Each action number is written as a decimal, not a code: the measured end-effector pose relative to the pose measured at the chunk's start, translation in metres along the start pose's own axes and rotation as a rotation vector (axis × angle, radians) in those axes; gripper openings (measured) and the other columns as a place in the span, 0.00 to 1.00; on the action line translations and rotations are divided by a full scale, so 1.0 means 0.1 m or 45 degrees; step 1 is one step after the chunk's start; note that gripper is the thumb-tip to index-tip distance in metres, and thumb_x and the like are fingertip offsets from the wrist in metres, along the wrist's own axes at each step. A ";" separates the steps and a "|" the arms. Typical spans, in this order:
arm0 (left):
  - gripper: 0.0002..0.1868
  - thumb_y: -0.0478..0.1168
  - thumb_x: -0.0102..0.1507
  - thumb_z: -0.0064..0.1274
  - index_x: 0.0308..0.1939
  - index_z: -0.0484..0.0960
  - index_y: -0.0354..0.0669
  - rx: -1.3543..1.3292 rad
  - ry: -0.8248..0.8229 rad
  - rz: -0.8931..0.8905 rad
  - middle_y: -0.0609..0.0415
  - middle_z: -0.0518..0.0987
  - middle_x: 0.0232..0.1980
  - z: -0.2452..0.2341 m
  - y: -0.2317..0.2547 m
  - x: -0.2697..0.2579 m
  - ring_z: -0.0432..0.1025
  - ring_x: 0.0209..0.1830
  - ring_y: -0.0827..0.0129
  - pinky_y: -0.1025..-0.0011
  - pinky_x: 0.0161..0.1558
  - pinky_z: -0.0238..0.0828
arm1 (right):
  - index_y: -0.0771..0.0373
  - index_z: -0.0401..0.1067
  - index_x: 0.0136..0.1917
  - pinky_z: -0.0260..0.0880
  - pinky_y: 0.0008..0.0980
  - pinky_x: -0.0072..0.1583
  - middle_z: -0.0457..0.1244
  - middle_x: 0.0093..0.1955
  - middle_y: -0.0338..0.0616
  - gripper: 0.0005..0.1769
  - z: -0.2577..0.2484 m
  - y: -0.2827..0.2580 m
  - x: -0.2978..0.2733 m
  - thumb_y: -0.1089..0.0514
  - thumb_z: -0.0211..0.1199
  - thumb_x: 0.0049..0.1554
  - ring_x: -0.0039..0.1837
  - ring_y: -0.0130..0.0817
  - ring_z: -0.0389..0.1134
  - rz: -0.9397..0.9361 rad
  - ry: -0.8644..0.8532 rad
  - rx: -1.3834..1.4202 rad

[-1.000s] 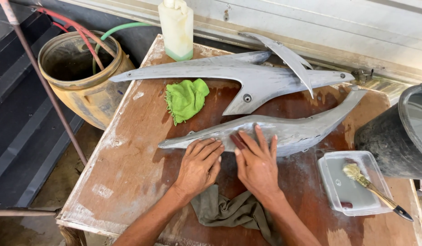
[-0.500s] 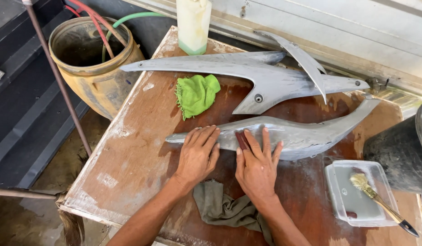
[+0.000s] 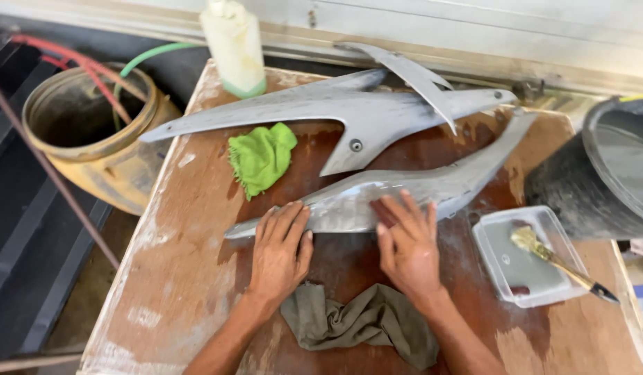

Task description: The person sands a silver metal motorcycle part on a wooden workbench using a sanding block. They repeatedly dip the sanding block into a container of water and continue sanding the surface of the part.

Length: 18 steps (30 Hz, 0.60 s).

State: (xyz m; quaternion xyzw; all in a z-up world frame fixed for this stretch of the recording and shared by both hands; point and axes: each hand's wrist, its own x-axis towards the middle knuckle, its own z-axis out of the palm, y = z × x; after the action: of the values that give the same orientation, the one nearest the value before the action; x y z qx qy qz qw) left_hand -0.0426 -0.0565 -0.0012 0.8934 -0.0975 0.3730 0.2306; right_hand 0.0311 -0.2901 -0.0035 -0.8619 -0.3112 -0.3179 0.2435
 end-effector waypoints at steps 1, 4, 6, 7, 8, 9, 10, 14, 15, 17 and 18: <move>0.19 0.37 0.65 0.50 0.59 0.79 0.34 -0.012 -0.013 0.024 0.42 0.78 0.60 0.02 0.05 0.05 0.72 0.64 0.51 0.52 0.67 0.60 | 0.58 0.78 0.40 0.37 0.52 0.79 0.67 0.68 0.39 0.11 -0.07 0.10 0.01 0.56 0.60 0.61 0.74 0.47 0.63 0.023 0.014 -0.013; 0.19 0.36 0.64 0.52 0.58 0.80 0.34 -0.114 -0.055 0.085 0.41 0.78 0.61 0.08 0.17 0.13 0.72 0.64 0.49 0.50 0.67 0.61 | 0.62 0.76 0.36 0.44 0.55 0.78 0.68 0.66 0.44 0.13 -0.20 0.26 0.03 0.57 0.63 0.61 0.72 0.51 0.66 0.112 0.065 -0.195; 0.19 0.42 0.67 0.50 0.60 0.80 0.38 -0.139 -0.083 0.202 0.45 0.78 0.63 0.19 0.20 0.18 0.70 0.67 0.53 0.51 0.70 0.57 | 0.61 0.77 0.40 0.46 0.56 0.77 0.68 0.65 0.43 0.10 -0.25 0.21 0.05 0.56 0.63 0.62 0.72 0.49 0.66 0.152 0.071 -0.217; 0.19 0.42 0.67 0.50 0.60 0.80 0.38 -0.138 -0.092 0.210 0.45 0.78 0.63 0.26 0.18 0.22 0.70 0.67 0.53 0.51 0.70 0.57 | 0.61 0.77 0.40 0.46 0.56 0.77 0.68 0.65 0.43 0.10 -0.18 0.18 0.01 0.56 0.63 0.62 0.72 0.49 0.66 0.164 0.076 -0.215; 0.19 0.41 0.67 0.50 0.60 0.80 0.37 -0.156 -0.078 0.214 0.43 0.78 0.63 0.33 0.16 0.27 0.70 0.67 0.51 0.49 0.70 0.56 | 0.60 0.77 0.40 0.43 0.56 0.78 0.68 0.66 0.43 0.08 -0.11 0.15 -0.02 0.58 0.63 0.61 0.73 0.49 0.65 0.137 0.061 -0.152; 0.19 0.40 0.68 0.49 0.60 0.80 0.35 -0.174 -0.064 0.217 0.41 0.77 0.63 0.40 0.14 0.32 0.70 0.67 0.49 0.48 0.70 0.56 | 0.59 0.77 0.40 0.40 0.55 0.78 0.68 0.66 0.43 0.06 -0.04 0.12 -0.06 0.59 0.63 0.59 0.73 0.49 0.64 0.111 0.047 -0.088; 0.19 0.40 0.68 0.49 0.60 0.80 0.35 -0.181 -0.074 0.235 0.41 0.77 0.63 0.42 0.12 0.39 0.70 0.67 0.49 0.48 0.70 0.56 | 0.59 0.77 0.40 0.40 0.55 0.78 0.68 0.66 0.43 0.06 -0.04 0.02 -0.05 0.59 0.63 0.59 0.73 0.49 0.64 0.127 0.058 -0.095; 0.21 0.39 0.66 0.51 0.63 0.77 0.35 -0.159 -0.106 0.189 0.41 0.76 0.65 0.48 0.08 0.59 0.69 0.67 0.48 0.48 0.69 0.59 | 0.55 0.78 0.56 0.34 0.53 0.80 0.66 0.69 0.38 0.12 -0.03 -0.03 -0.05 0.53 0.59 0.63 0.77 0.43 0.60 0.052 0.030 -0.024; 0.22 0.39 0.66 0.51 0.63 0.77 0.35 -0.167 -0.132 0.152 0.41 0.76 0.64 0.49 0.06 0.62 0.69 0.67 0.48 0.48 0.68 0.60 | 0.54 0.77 0.59 0.32 0.53 0.80 0.66 0.69 0.38 0.14 -0.01 0.05 -0.06 0.52 0.59 0.62 0.77 0.43 0.59 0.033 0.006 -0.050; 0.22 0.40 0.66 0.52 0.63 0.77 0.36 -0.194 -0.144 0.147 0.41 0.77 0.63 0.53 0.04 0.62 0.71 0.64 0.48 0.51 0.66 0.62 | 0.57 0.77 0.50 0.34 0.53 0.80 0.67 0.68 0.40 0.08 -0.07 0.25 -0.05 0.53 0.60 0.63 0.76 0.45 0.61 0.109 0.068 -0.123; 0.22 0.40 0.66 0.53 0.63 0.78 0.36 -0.225 -0.148 0.120 0.41 0.78 0.62 0.55 0.05 0.60 0.73 0.61 0.48 0.53 0.64 0.65 | 0.60 0.76 0.40 0.35 0.53 0.79 0.67 0.68 0.43 0.11 -0.11 0.35 -0.05 0.55 0.61 0.63 0.75 0.47 0.62 0.170 0.110 -0.194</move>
State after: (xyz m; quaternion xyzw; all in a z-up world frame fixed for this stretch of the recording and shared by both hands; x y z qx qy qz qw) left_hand 0.0325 -0.0873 0.0092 0.8842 -0.1850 0.3210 0.2846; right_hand 0.0482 -0.3233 -0.0073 -0.8822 -0.2172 -0.3606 0.2109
